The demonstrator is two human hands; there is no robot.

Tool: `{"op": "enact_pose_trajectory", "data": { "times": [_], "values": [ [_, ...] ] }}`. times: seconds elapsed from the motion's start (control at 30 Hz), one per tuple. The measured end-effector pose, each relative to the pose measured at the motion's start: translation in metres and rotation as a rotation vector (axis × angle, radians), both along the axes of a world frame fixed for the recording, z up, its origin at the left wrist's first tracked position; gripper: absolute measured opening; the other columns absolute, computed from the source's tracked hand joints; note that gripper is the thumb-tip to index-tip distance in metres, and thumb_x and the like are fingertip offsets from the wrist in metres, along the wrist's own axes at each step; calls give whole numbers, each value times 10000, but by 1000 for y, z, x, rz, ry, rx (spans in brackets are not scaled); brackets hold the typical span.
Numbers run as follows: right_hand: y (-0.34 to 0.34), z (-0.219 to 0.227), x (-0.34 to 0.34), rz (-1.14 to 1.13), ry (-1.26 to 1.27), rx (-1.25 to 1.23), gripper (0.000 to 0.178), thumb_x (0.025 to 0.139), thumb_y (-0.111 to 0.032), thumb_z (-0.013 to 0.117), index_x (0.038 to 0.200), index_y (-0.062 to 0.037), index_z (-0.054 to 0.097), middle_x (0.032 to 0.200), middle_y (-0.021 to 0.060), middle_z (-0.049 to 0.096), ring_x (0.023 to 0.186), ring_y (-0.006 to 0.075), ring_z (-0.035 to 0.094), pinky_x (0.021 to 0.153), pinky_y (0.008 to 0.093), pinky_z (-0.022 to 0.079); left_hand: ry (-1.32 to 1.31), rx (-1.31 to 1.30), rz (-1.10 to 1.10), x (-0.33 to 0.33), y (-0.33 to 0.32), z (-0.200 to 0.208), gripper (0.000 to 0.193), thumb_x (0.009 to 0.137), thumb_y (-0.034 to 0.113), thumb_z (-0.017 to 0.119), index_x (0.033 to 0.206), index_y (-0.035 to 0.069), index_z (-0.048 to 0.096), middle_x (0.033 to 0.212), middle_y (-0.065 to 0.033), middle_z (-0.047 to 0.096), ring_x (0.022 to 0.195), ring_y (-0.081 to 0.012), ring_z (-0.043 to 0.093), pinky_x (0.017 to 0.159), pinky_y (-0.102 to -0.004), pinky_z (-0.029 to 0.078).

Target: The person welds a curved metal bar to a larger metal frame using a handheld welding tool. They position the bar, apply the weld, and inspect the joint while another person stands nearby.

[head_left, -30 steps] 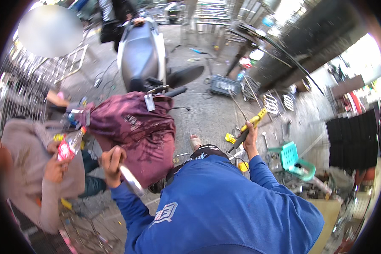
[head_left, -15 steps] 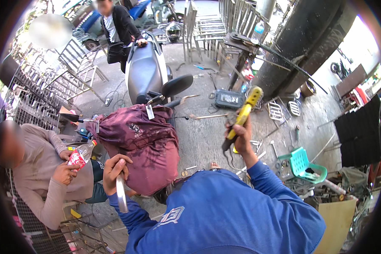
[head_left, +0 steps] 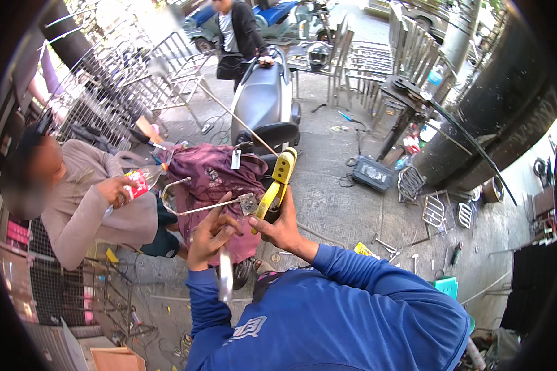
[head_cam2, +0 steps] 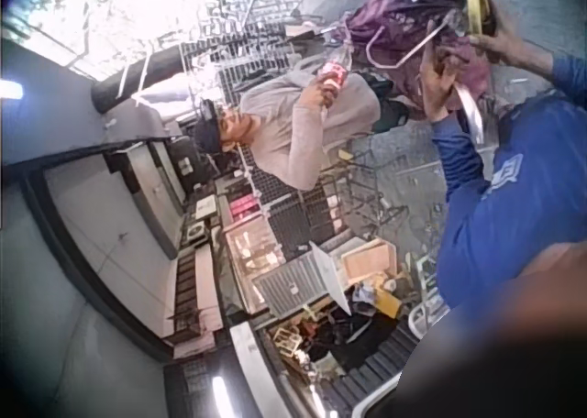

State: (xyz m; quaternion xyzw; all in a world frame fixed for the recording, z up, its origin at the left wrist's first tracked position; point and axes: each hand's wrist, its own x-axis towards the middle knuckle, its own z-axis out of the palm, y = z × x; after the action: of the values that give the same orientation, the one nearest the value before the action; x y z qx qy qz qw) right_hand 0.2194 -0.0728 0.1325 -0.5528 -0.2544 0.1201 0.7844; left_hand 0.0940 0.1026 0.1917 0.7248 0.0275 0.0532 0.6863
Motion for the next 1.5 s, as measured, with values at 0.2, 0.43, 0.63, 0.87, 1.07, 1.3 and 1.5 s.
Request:
{"op": "enact_pose_trajectory", "data": {
  "times": [0.2,0.43,0.63,0.87,1.07,1.3,1.5],
  "values": [
    [1,-11,-15,82,-86,-121,1027,754,-377,931,1486,9,323,1218,155,585,1122,263,609,978,407,515,-100,-17,206,10,-16,-23,536,1040,368,679,1458,39,606,833,44,627,663,-21,521,593,-195,384],
    [3,-13,-25,146,57,-125,978,791,-350,904,1492,-13,310,1275,145,538,1186,244,558,1021,399,482,-214,-145,98,23,-7,-59,769,941,527,755,1478,7,573,793,52,583,663,-9,491,577,-204,353],
    [23,-24,-29,62,47,-99,913,791,-368,906,1438,-23,361,1239,133,542,1156,235,566,1000,403,497,-221,-248,14,36,14,-81,851,829,573,832,1410,-5,605,1087,-18,692,933,-63,635,801,-219,509],
    [38,-49,-37,74,147,-134,1107,756,-333,917,1576,-23,241,1408,159,487,1321,275,503,1127,428,421,-191,-248,-59,51,36,-109,489,954,410,775,1247,49,624,1105,3,672,982,-85,648,865,-262,535],
    [31,-46,-25,111,173,-174,952,771,-301,866,1490,-57,291,1286,120,509,1190,236,558,1025,397,490,-229,-237,-69,57,33,-117,539,1013,483,675,1331,60,576,1095,16,652,949,-50,599,812,-228,497],
    [36,-47,12,144,62,-213,975,796,-279,898,1502,-34,271,1228,148,564,1079,227,627,903,390,561,-229,-404,89,63,16,-106,667,916,318,836,1458,38,565,1100,-2,651,880,-64,561,798,-225,474],
    [18,-53,50,265,-108,-347,935,766,-317,913,1428,-5,331,1240,191,559,1167,288,589,1024,428,492,-133,-554,395,76,-22,-97,481,977,186,751,1377,-29,595,1040,-45,711,858,-72,641,770,-244,546]
  ]
}}
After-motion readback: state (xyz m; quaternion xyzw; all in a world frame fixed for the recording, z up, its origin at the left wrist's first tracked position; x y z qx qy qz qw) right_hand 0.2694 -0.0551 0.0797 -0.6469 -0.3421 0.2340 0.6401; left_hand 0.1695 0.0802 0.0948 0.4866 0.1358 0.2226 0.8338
